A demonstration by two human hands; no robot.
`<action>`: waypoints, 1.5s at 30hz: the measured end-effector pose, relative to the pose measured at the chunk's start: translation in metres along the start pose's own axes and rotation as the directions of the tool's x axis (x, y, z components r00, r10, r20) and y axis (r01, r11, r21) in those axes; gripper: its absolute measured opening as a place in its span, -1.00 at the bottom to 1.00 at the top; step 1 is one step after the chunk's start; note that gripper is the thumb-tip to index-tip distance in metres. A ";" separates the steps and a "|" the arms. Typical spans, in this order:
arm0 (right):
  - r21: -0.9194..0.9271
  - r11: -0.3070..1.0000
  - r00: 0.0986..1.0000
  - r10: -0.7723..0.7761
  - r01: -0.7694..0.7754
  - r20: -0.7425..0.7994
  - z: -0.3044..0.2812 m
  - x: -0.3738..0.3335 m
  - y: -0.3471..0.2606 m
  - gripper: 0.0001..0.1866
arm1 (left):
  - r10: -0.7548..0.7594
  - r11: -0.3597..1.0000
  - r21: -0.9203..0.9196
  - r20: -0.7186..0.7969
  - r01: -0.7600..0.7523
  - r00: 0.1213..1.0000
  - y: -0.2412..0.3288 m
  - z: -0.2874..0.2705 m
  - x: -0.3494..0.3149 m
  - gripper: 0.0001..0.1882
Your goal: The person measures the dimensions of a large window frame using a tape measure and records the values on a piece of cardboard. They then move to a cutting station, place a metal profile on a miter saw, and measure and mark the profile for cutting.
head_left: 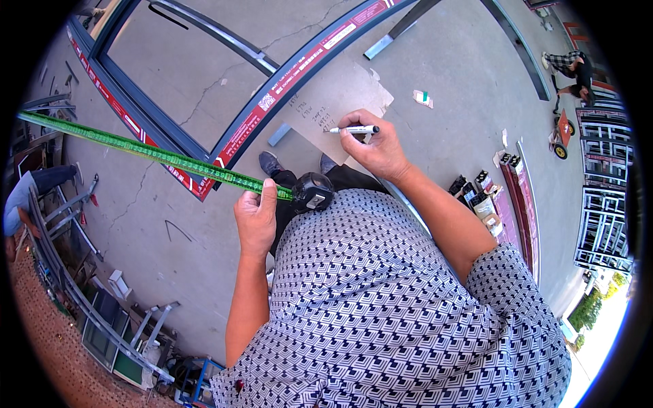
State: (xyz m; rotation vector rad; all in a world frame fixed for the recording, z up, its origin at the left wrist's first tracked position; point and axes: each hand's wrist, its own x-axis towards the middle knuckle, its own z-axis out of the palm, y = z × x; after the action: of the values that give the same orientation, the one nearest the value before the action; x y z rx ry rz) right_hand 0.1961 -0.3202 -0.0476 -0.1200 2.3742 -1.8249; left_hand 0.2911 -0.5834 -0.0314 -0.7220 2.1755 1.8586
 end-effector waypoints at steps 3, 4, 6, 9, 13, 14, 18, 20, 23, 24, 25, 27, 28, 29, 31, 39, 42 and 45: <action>0.041 0.999 0.999 0.032 -0.032 -0.001 0.001 0.000 -0.002 -0.88 | -0.002 1.000 -0.005 0.001 0.002 1.000 0.002 0.001 0.000 -0.64; 0.043 0.999 0.999 0.034 -0.034 0.001 0.001 0.000 -0.002 -0.88 | -0.002 1.000 -0.012 0.002 0.002 1.000 0.002 0.001 0.000 -0.64; 0.046 0.998 0.999 0.036 -0.036 0.003 0.001 0.000 -0.002 -0.87 | 0.004 1.000 -0.010 0.007 -0.004 1.000 0.001 0.001 0.001 -0.64; 0.012 0.999 1.000 0.031 -0.031 0.007 0.000 0.001 -0.003 -0.87 | 0.004 1.000 -0.017 0.012 -0.004 1.000 0.001 0.002 0.001 -0.64; 0.062 0.997 0.999 0.037 -0.037 0.004 0.002 0.002 -0.002 -0.87 | -0.048 0.999 -0.014 0.018 0.048 0.999 0.005 0.000 0.000 -0.63; 0.058 0.997 0.999 0.041 -0.041 0.008 0.001 0.002 -0.002 -0.87 | -0.047 0.999 -0.015 0.019 0.048 0.999 0.005 0.000 0.000 -0.63; 0.057 0.998 1.000 0.028 -0.029 0.008 0.001 0.003 -0.001 -0.87 | -0.049 0.999 -0.014 0.021 0.049 0.999 0.004 0.000 0.001 -0.64; 0.069 0.997 0.999 0.037 -0.035 -0.021 0.000 0.004 -0.002 -0.87 | -0.048 0.999 -0.023 0.027 0.048 0.998 0.004 0.000 0.001 -0.64; 0.015 0.998 0.996 0.069 -0.068 -0.052 -0.007 0.007 0.000 -0.87 | -0.044 0.998 -0.041 0.038 0.045 0.998 0.002 -0.002 0.001 -0.64; -0.016 0.996 0.995 0.082 -0.084 -0.063 -0.011 0.008 0.001 -0.87 | -0.044 0.998 -0.033 0.038 0.046 0.998 0.003 -0.003 0.002 -0.64; -0.013 0.997 0.994 0.074 -0.075 -0.078 -0.012 0.010 0.001 -0.87 | -0.045 0.999 -0.025 0.037 0.046 0.998 0.004 -0.003 0.002 -0.65; -0.005 0.998 0.993 0.056 -0.057 -0.105 -0.015 0.012 0.002 -0.87 | -0.046 0.998 -0.036 0.033 0.048 0.998 0.005 -0.003 0.001 -0.65; 0.010 0.998 0.992 0.058 -0.057 -0.109 -0.015 0.012 0.003 -0.86 | -0.047 0.998 -0.041 0.030 0.048 0.998 0.005 -0.002 0.001 -0.65; 0.012 0.998 0.992 0.063 -0.062 -0.109 -0.015 0.012 0.002 -0.86 | -0.036 0.999 -0.036 0.025 0.037 0.999 0.003 -0.002 0.000 -0.66; 0.013 0.997 0.991 0.075 -0.074 -0.111 -0.014 0.012 -0.003 -0.85 | -0.013 1.000 -0.025 0.019 0.014 1.000 -0.001 0.000 0.002 -0.68; 0.051 0.997 0.999 0.053 -0.053 -0.012 0.001 0.002 -0.006 -0.88 | -0.013 0.999 -0.033 0.020 0.014 1.000 0.000 0.001 0.002 -0.68; 0.060 0.997 0.998 0.059 -0.058 -0.015 0.003 0.003 -0.006 -0.88 | -0.011 0.999 -0.037 0.019 0.012 1.000 0.001 0.002 0.002 -0.68; 0.020 0.997 0.992 0.074 -0.073 -0.101 0.001 0.008 -0.002 -0.88 | -0.012 0.999 -0.050 0.021 0.013 1.000 0.001 0.002 0.003 -0.68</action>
State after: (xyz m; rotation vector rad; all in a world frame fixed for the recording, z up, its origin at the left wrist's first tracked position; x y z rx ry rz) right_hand 0.1888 -0.3225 -0.0467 0.0626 2.3952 -1.8581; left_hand 0.2875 -0.5819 -0.0322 -0.7208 2.1135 1.9125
